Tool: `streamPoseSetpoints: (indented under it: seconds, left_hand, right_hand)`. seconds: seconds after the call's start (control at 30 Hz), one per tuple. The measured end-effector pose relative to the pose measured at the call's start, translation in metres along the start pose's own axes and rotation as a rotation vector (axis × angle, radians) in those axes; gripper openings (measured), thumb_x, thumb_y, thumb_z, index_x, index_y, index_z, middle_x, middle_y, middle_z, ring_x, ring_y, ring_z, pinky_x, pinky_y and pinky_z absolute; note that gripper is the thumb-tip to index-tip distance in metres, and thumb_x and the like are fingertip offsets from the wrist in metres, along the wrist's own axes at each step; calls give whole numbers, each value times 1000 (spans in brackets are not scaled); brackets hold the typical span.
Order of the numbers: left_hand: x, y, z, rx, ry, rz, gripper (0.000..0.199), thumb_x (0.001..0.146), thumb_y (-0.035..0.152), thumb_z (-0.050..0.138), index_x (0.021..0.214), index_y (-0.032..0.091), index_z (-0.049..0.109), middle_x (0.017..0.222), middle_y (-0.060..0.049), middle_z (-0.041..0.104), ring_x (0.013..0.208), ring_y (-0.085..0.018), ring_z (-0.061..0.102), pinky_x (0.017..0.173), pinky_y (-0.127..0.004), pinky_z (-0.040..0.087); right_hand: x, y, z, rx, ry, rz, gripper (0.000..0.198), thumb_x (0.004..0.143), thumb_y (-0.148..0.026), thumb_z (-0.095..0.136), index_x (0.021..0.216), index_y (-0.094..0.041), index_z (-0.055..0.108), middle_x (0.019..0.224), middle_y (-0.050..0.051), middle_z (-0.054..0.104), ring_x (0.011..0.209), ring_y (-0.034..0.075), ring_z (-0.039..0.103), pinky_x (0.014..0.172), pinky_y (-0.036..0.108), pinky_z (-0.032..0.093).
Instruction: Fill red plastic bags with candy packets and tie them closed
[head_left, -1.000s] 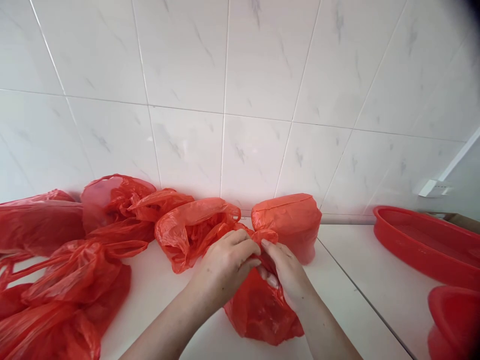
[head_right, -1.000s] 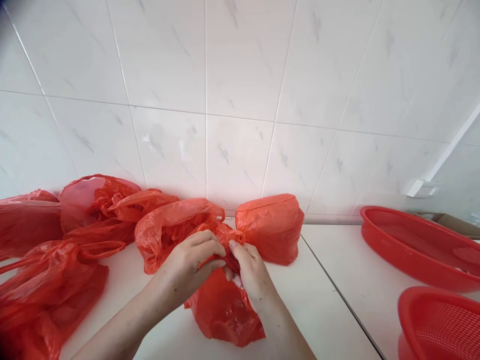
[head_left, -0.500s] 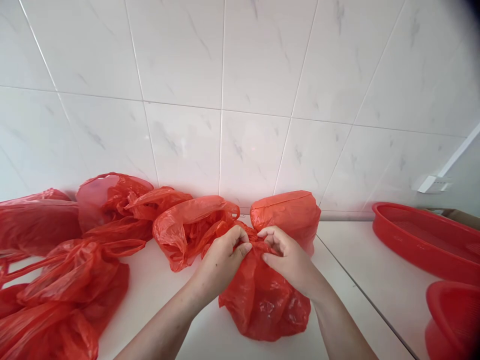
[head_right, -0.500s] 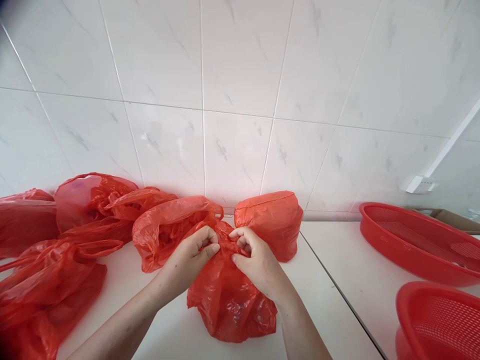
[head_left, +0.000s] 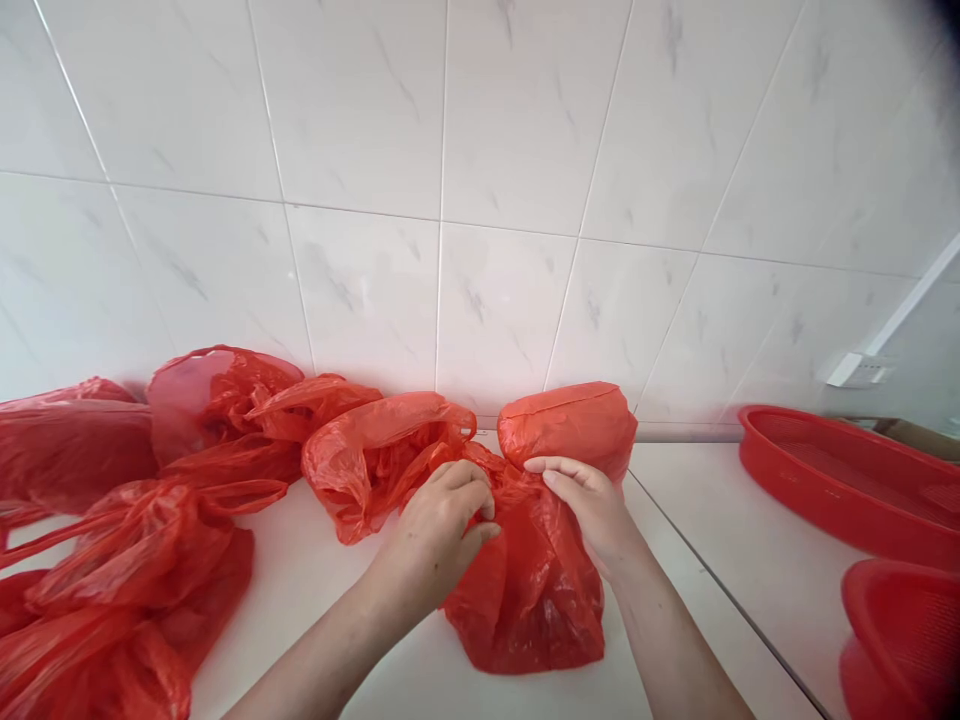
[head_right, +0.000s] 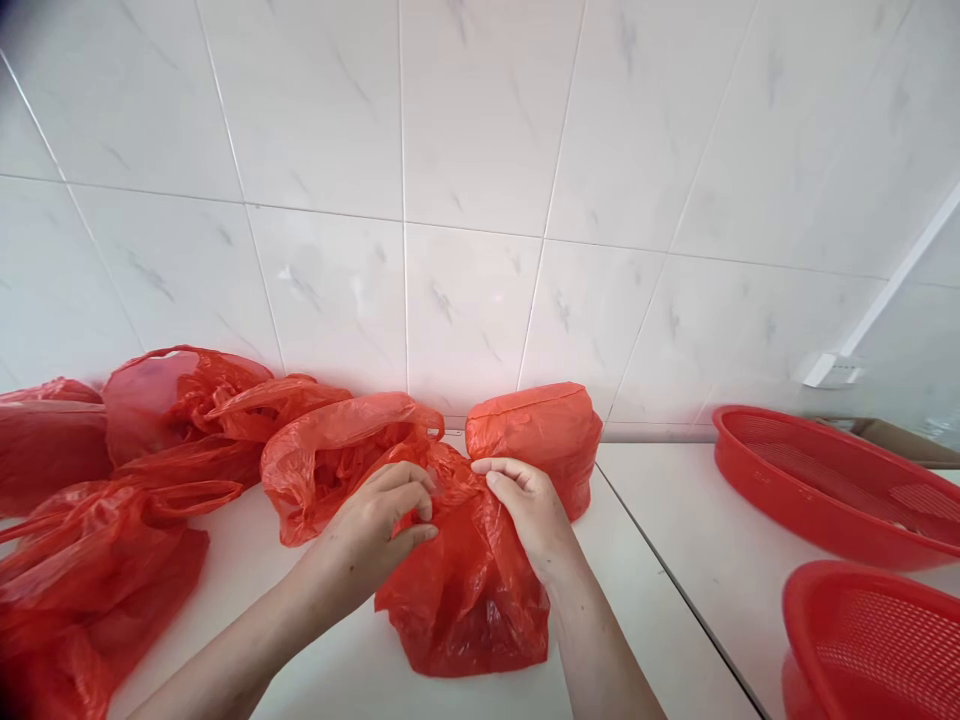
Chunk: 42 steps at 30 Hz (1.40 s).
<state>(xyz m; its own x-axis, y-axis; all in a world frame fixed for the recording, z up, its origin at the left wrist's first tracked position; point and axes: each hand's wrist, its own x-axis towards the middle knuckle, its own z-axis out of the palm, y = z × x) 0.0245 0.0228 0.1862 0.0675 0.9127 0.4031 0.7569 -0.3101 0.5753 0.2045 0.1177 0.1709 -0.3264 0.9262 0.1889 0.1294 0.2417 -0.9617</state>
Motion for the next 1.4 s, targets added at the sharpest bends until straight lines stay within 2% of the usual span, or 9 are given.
streamPoseSetpoints:
  seconds: [0.33,0.5,0.6,0.7,0.83,0.97,1.1,1.23,1.4]
  left_hand:
    - [-45,2,-17,-47,-570,-42,24,70,4,64,61,17,46,77,5,58,75,-12,52,66,-22,37]
    - [-40,5,-3,-224,-325,-80,22,71,22,73,88,24,59,98,0,57,85,-16,56,74,-25,46]
    - [-32,1,22,-131,-149,-20,56,62,28,81,112,26,56,130,-8,47,114,-27,48,93,-37,44]
    - [-31,-6,44,2,-242,23,100,49,26,87,137,26,40,149,-16,26,123,-40,42,93,-47,45]
    - [-42,-4,39,5,-394,123,66,71,11,65,131,33,50,111,-6,67,87,-27,66,75,-33,52]
    - [-53,7,-2,-105,-318,142,48,72,-1,53,106,30,67,88,3,71,74,-15,64,68,-21,47]
    - [-67,6,-55,-77,-115,52,58,62,-10,42,99,25,70,88,4,70,78,-11,64,71,-16,47]
    - [-91,-10,-106,132,394,-52,52,64,-3,43,97,27,69,96,4,71,87,-14,65,76,-20,49]
    - [-115,-53,-164,642,1008,-479,41,73,13,54,109,28,64,100,4,69,88,-18,63,80,-26,48]
  right_hand:
    - [35,83,-16,-143,215,24,17,70,-31,57,72,-22,71,90,6,72,97,25,62,88,37,46]
    - [29,105,-21,-59,127,76,40,76,-54,54,86,-19,69,91,7,71,80,22,64,65,30,49]
    - [25,115,-25,6,83,139,57,76,-67,46,88,-16,68,70,6,69,59,19,61,54,30,46]
    - [24,120,-27,57,31,172,62,74,-71,48,93,-15,69,63,5,66,52,17,57,51,29,43]
    - [23,124,-27,90,8,197,65,75,-69,48,107,-14,64,57,1,60,50,15,53,49,27,40]
    - [25,130,-28,3,18,242,62,77,-67,48,108,-15,64,59,-1,57,52,13,50,49,25,39]
    - [30,134,-28,-154,-27,272,59,75,-66,49,101,-17,68,62,0,57,57,15,50,54,28,42]
    - [32,134,-26,-219,-19,270,61,74,-68,47,100,-17,68,65,1,57,59,16,52,55,28,43]
    - [31,133,-26,-235,-12,269,59,74,-67,47,99,-17,67,66,2,59,60,16,54,56,28,44]
